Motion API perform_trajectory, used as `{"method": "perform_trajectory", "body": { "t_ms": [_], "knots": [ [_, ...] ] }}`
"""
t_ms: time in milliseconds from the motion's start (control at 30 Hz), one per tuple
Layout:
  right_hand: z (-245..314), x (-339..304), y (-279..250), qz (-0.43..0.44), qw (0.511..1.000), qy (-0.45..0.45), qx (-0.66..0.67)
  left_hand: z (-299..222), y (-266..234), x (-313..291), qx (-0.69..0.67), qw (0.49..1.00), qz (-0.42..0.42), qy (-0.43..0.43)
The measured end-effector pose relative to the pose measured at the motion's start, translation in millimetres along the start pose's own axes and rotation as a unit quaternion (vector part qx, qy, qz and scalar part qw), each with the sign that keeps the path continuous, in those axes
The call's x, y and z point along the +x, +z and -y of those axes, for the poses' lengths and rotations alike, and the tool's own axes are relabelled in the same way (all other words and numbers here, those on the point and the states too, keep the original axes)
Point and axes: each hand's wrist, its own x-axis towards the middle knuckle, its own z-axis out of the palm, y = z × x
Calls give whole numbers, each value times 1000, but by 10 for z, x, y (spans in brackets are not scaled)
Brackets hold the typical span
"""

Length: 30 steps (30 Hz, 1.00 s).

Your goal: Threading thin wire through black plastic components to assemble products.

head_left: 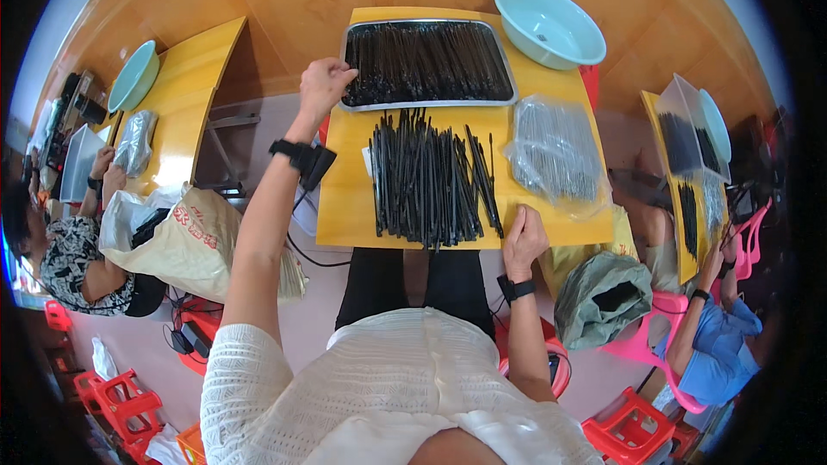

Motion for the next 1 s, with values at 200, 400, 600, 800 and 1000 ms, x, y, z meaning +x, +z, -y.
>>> {"method": "perform_trajectory", "body": {
  "t_ms": [200,400,600,800,1000],
  "knots": [
    [52,39,-3,-18,1000,-19,12,551,9,-534,51,983,-43,169],
    [24,27,-14,-13,1000,-1,-13,366,90,-895,60,958,-88,265],
    [80,16,-26,-7,1000,-15,-13,76,270,-575,7,957,124,260],
    [103,-5,-22,-4,1000,-6,-10,126,581,-267,22,965,113,236],
    [73,31,-37,-5,1000,-16,-19,110,641,-291,-6,975,94,202]
  ]
}}
